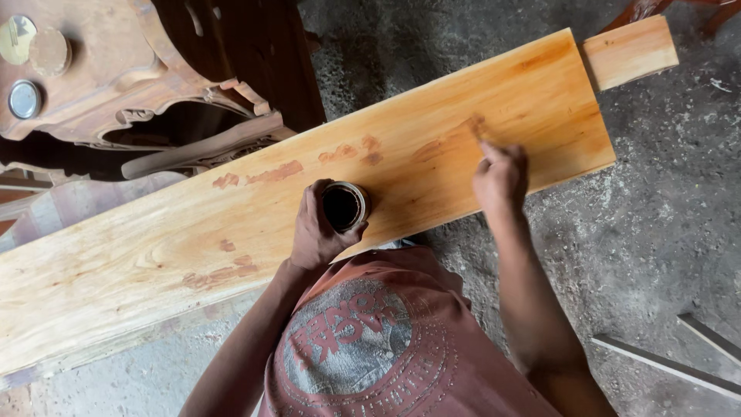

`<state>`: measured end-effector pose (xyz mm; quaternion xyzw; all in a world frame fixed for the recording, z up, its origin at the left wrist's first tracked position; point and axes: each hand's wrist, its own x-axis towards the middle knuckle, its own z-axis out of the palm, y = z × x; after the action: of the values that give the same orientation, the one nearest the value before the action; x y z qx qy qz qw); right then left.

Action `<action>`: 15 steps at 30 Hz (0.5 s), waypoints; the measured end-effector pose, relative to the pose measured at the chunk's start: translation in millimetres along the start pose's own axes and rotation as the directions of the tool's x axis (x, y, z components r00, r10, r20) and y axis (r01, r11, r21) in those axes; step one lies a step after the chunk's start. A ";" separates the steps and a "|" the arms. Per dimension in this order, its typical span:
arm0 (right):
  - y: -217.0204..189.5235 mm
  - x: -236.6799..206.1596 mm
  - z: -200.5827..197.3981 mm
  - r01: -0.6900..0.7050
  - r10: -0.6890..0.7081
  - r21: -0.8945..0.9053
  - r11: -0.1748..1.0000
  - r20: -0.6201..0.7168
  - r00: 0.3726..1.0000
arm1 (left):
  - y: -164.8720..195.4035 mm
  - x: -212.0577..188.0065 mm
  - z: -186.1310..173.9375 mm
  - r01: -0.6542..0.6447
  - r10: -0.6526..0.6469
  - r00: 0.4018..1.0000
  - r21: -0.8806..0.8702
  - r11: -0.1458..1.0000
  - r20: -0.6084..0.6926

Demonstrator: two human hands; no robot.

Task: The person carries a long wooden plank across the workshop and lays it on supports. They open a can of wood stain, then use a small brush to apply stain along the plank's surface, working section by section down its length while holding the can in the other hand.

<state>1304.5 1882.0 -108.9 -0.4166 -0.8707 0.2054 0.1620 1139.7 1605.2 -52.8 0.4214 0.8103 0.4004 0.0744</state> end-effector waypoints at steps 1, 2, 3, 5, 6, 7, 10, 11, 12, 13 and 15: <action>1.3 1.8 -0.6 0.012 -0.016 -0.050 0.999 -0.087 0.996 | -0.2 -0.2 -0.2 0.011 -0.011 1.000 -0.006 1.000 0.003; 3.1 4.2 -0.9 -0.003 0.003 -0.020 1.000 0.025 1.000 | -0.3 -0.3 -0.5 0.016 -0.016 1.000 -0.011 1.000 0.004; 3.8 4.6 0.7 -0.024 0.022 0.006 1.000 0.140 0.990 | 0.0 -0.6 -0.6 0.022 -0.022 1.000 -0.019 1.000 0.011; 6.2 6.2 3.4 0.050 -0.067 0.076 0.996 0.237 0.969 | 0.7 -0.9 -0.8 0.025 -0.025 1.000 -0.001 1.000 0.015; 6.6 6.4 5.1 0.145 -0.169 0.121 0.982 0.218 0.961 | 1.1 -1.0 -0.7 0.027 -0.027 0.999 0.008 1.000 0.017; 6.8 6.7 5.8 0.238 -0.268 0.163 0.958 0.197 0.943 | 1.5 -1.1 -0.6 0.025 -0.025 1.000 -0.001 1.000 0.015; 2.3 4.1 6.0 0.099 -0.100 -0.014 0.995 -0.060 0.993 | 1.6 -1.7 0.4 0.029 -0.028 1.000 -0.019 0.999 0.006; 0.2 3.5 4.3 0.112 -0.112 0.023 0.993 0.037 0.993 | 1.0 -1.7 0.7 0.029 -0.029 1.000 -0.020 0.999 0.007; -4.0 0.4 3.8 0.120 -0.127 0.060 0.991 0.130 0.983 | 0.3 -1.5 0.8 0.026 -0.026 1.000 -0.022 0.999 0.008; -7.7 -2.6 2.6 0.123 -0.141 0.095 0.988 0.218 0.966 | -0.5 -1.4 0.7 0.031 -0.030 0.999 -0.016 0.999 0.014; -14.0 -10.1 0.4 0.302 -0.317 0.182 0.936 0.062 0.946 | -1.9 -0.4 -1.0 0.037 -0.037 0.999 -0.006 0.999 0.019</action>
<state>1301.1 1865.9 -103.5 -0.2491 -0.9111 0.2695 0.1878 1138.4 1603.7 -53.6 0.4100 0.8160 0.3973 0.0908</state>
